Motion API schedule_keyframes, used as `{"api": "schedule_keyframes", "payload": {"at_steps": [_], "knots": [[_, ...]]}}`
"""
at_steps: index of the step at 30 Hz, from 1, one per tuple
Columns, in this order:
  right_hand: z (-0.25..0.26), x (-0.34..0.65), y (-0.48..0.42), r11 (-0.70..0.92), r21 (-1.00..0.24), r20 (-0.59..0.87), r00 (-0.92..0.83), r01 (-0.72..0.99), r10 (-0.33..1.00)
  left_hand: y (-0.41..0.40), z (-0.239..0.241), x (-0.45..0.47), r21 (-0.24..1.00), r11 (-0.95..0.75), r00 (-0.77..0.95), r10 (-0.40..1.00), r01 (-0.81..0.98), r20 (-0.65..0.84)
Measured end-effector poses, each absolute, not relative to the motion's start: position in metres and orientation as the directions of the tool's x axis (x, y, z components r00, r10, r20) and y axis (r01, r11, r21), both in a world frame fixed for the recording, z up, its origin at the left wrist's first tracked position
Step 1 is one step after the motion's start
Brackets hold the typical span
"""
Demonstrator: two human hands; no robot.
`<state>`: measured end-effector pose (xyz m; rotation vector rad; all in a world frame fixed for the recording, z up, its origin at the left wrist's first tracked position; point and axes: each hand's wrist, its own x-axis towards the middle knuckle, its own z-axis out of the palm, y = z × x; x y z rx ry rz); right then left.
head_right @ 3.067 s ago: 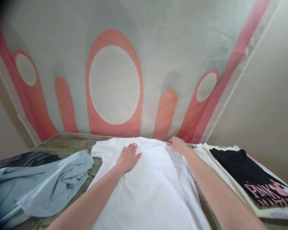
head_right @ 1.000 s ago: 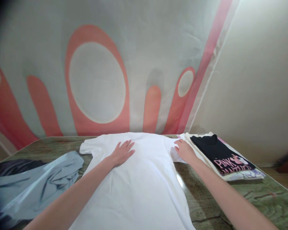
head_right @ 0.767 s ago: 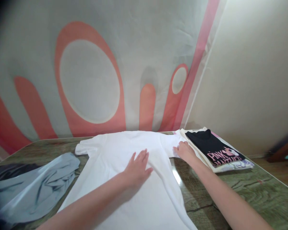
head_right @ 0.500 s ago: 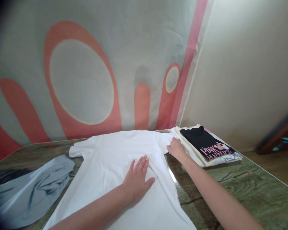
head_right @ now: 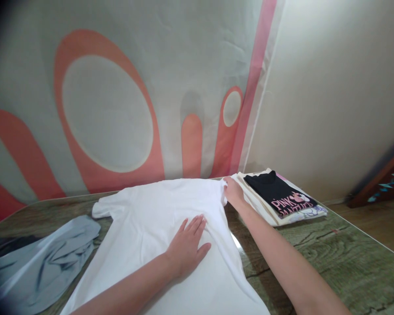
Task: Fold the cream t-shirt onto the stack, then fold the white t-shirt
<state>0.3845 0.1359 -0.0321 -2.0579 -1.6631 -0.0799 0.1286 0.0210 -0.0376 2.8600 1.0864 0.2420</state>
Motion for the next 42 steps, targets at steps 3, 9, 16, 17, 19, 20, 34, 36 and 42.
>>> {"api": "schedule_keyframes", "payload": {"at_steps": [3,9,16,17,19,20,34,36,42], "knots": [[-0.024,0.392,0.134,0.022,-0.141,0.54,0.058,0.99,0.84,0.021,-0.037,0.128,0.138,-0.757,0.745,0.654,0.639,0.132],[-0.043,0.406,0.135,-0.039,0.075,0.415,0.004,0.996,0.91,0.023,-0.036,0.128,0.149,-0.769,0.76,0.638,0.621,0.126],[-0.037,0.411,0.133,-0.139,-0.135,0.442,0.185,0.981,0.878,0.049,-0.038,0.132,0.133,-0.749,0.74,0.662,0.649,0.119],[-0.036,0.411,0.13,-0.147,-0.235,0.407,0.235,0.961,0.883,0.053,-0.038,0.132,0.131,-0.748,0.739,0.663,0.651,0.116],[-0.038,0.409,0.122,-0.163,-0.401,0.285,0.292,0.902,0.913,0.059,-0.037,0.131,0.13,-0.748,0.74,0.663,0.651,0.112],[-0.041,0.408,0.118,-0.168,-0.441,0.218,0.286,0.882,0.933,0.06,-0.036,0.131,0.13,-0.747,0.739,0.665,0.652,0.108],[-0.045,0.369,0.093,-0.145,-0.392,0.119,0.206,0.909,0.971,0.009,-0.029,0.161,0.257,-0.808,0.804,0.576,0.531,0.149],[-0.043,0.364,0.088,-0.146,-0.409,0.11,0.207,0.901,0.972,0.007,-0.031,0.158,0.261,-0.811,0.808,0.57,0.524,0.15],[-0.042,0.348,0.083,-0.209,-0.404,0.114,0.276,0.891,0.954,0.004,-0.028,0.158,0.251,-0.803,0.795,0.585,0.541,0.161]]}}
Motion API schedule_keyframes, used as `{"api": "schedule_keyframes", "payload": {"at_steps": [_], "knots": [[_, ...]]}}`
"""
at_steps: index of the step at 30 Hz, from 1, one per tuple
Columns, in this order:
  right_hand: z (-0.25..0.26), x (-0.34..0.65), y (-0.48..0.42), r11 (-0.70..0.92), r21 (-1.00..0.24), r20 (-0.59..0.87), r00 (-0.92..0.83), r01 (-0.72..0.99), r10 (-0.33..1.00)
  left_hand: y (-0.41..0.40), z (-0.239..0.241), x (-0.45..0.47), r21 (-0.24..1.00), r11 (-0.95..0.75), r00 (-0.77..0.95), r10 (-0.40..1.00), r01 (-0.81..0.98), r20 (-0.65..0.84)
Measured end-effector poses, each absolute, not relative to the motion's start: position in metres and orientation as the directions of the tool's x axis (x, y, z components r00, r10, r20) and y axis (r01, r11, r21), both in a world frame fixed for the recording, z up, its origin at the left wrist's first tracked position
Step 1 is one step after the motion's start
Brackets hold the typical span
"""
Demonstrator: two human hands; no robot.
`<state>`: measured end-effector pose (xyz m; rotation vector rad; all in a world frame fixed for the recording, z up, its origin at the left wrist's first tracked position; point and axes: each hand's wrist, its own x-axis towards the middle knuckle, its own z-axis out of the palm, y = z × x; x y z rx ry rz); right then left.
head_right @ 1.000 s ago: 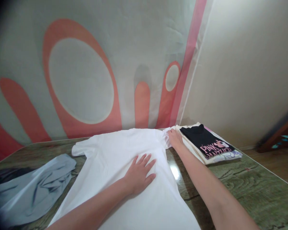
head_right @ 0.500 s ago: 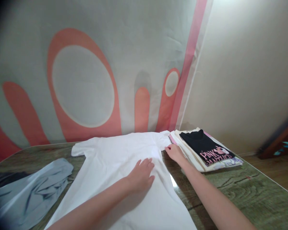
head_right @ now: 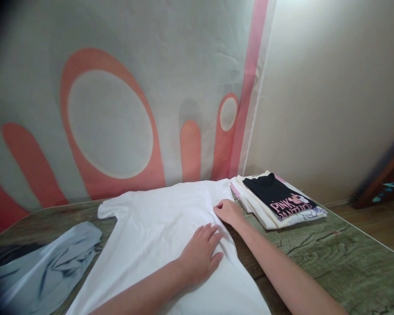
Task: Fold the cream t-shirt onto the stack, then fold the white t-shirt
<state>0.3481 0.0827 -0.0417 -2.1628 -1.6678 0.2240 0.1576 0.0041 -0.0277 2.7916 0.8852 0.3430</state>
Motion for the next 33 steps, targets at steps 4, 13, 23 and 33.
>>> {"api": "schedule_keyframes", "payload": {"at_steps": [4,13,23,33], "knots": [[-0.044,0.343,0.082,-0.24,-0.38,0.128,0.307,0.893,0.943,0.003,-0.027,0.158,0.237,-0.807,0.796,0.583,0.542,0.163],[-0.041,0.346,0.083,-0.242,-0.431,0.118,0.32,0.869,0.94,0.003,-0.024,0.158,0.225,-0.813,0.805,0.574,0.537,0.149],[-0.04,0.355,0.094,-0.243,-0.501,0.039,0.303,0.831,0.952,0.003,-0.024,0.159,0.209,-0.809,0.806,0.579,0.549,0.121],[-0.044,0.395,0.1,-0.127,-0.605,0.055,0.2,0.786,0.978,0.007,-0.029,0.158,0.206,-0.831,0.832,0.544,0.516,0.109]]}}
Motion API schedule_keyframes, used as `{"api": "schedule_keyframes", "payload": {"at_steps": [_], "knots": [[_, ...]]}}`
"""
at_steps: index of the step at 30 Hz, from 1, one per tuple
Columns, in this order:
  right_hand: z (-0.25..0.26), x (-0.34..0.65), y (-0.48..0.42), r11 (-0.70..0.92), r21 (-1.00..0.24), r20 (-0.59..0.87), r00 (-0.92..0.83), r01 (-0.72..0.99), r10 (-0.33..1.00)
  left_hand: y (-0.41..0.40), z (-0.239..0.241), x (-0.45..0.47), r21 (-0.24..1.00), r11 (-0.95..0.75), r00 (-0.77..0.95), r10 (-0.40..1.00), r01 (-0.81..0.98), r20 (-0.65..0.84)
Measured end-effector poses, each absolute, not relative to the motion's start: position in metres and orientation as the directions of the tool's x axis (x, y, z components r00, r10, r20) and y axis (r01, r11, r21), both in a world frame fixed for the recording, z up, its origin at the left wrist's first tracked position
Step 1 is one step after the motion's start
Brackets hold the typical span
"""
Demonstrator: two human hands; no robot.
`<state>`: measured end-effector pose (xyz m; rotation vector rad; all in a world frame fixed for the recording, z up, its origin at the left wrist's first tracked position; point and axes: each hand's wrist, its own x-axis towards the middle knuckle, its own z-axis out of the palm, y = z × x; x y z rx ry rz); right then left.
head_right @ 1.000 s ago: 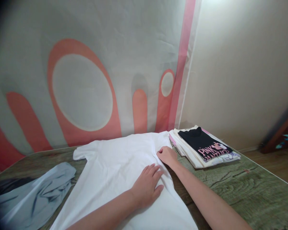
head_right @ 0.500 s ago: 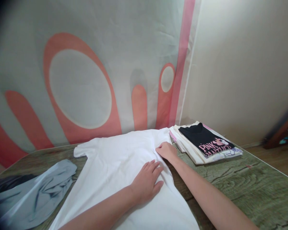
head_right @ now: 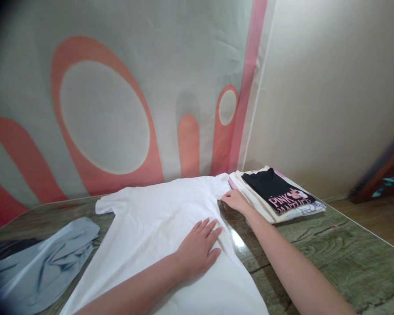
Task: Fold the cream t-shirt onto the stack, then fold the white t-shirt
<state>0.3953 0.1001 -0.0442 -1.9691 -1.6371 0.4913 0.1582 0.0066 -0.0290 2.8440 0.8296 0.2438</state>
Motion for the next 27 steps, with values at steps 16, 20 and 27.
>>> {"api": "schedule_keyframes", "payload": {"at_steps": [16,20,27], "knots": [[-0.042,0.384,0.095,-0.098,-0.525,0.073,0.16,0.846,0.984,0.004,-0.028,0.157,0.203,-0.844,0.85,0.52,0.497,0.079],[-0.045,0.377,0.091,-0.099,-0.516,0.114,0.183,0.851,0.976,0.002,-0.029,0.156,0.202,-0.848,0.854,0.514,0.491,0.081],[-0.047,0.367,0.09,-0.1,-0.552,0.131,0.205,0.828,0.97,0.03,-0.015,0.149,0.175,-0.813,0.799,0.58,0.555,0.16]]}}
